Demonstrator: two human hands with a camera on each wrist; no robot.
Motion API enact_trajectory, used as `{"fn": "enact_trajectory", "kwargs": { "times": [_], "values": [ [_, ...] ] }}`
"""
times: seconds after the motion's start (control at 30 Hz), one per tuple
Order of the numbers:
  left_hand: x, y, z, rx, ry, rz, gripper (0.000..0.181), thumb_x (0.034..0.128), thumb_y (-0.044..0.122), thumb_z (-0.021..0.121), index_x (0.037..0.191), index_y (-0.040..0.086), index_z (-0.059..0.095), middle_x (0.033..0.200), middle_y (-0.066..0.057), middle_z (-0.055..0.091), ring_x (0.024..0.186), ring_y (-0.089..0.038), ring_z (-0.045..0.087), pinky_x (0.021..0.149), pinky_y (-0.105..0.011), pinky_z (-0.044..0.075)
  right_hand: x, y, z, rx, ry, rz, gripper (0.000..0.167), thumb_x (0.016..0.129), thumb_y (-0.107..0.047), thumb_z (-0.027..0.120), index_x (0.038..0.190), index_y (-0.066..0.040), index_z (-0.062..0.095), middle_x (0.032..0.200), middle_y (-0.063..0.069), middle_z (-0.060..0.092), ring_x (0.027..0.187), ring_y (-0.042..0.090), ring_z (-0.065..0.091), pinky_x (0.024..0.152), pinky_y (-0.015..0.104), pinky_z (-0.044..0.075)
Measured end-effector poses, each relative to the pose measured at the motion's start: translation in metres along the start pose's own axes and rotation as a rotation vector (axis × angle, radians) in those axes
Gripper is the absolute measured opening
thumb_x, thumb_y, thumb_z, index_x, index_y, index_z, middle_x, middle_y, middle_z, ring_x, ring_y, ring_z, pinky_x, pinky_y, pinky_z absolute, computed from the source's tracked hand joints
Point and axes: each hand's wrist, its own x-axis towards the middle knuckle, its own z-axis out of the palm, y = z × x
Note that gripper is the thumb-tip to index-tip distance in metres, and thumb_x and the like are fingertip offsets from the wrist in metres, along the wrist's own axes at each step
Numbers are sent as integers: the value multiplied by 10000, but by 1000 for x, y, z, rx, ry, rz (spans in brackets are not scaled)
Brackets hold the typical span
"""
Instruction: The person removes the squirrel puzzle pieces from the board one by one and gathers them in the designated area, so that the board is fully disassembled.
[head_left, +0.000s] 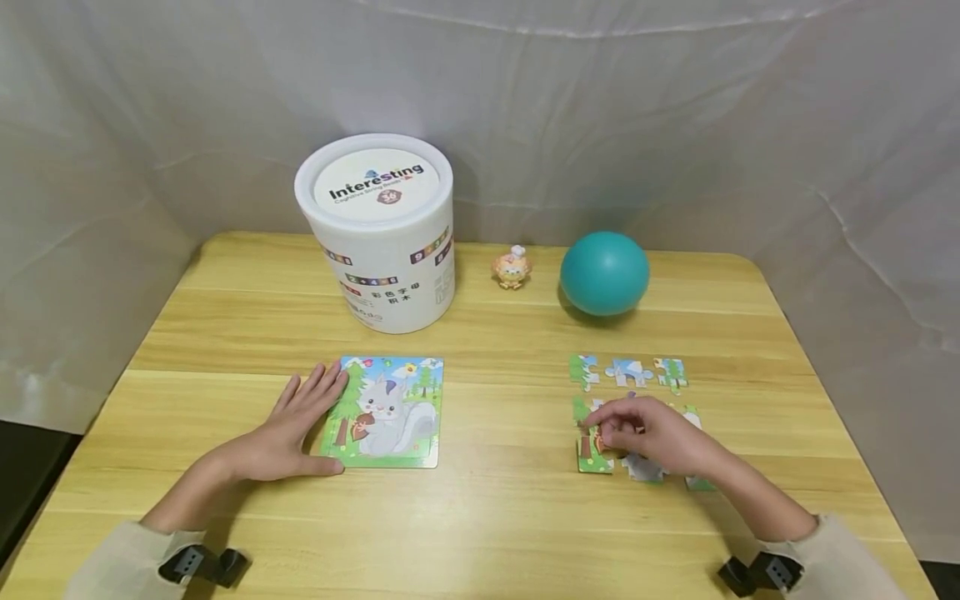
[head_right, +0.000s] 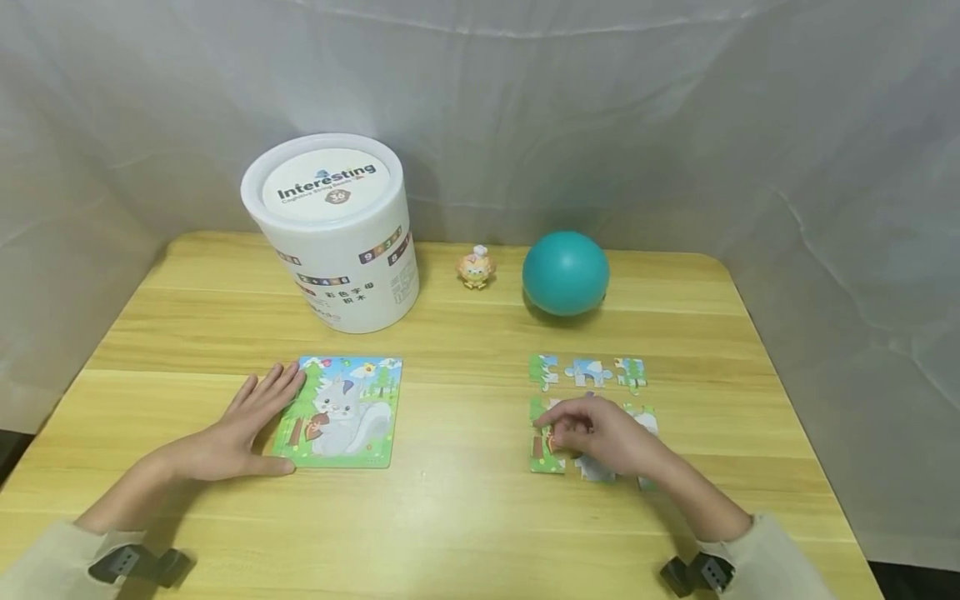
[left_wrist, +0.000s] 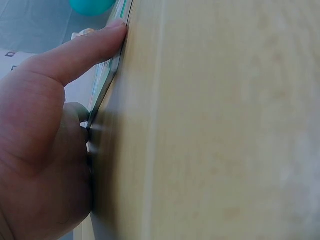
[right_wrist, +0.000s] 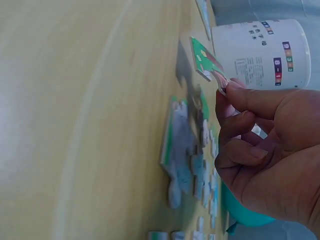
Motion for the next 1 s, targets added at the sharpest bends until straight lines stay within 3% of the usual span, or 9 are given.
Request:
{"fn": "enact_trajectory", "kwargs": {
  "times": [0.3,0.67,1.0],
  "values": [
    [1,1,-1,5,2,-3,1144,861,428,803,1627,10,64,1687,-225,-61,1537,-410,-145,1187,-469,-212,1,11,7,-35,11,-13,254,986,-67,658,1236,-72,707,893,14,665,676,106,530,596,240,465],
    [1,1,0,0,2,-2,1139,864,422,804,1627,7,66,1689,-221,-61,1537,-413,-140,1185,-442,-219,-1,10,11,-90,61,-41,248,956,-74,701,1200,-111,729,894,-17,638,664,114,489,580,243,431],
    [1,1,0,5,6,-16,1149,853,433,809,1630,18,71,1690,-219,-54,1538,-418,-130,1189,-448,-212,-1,9,11,-96,61,-48,242,945,-87,717,1185,-119,736,890,-16,618,652,113,475,572,248,427]
  ]
}}
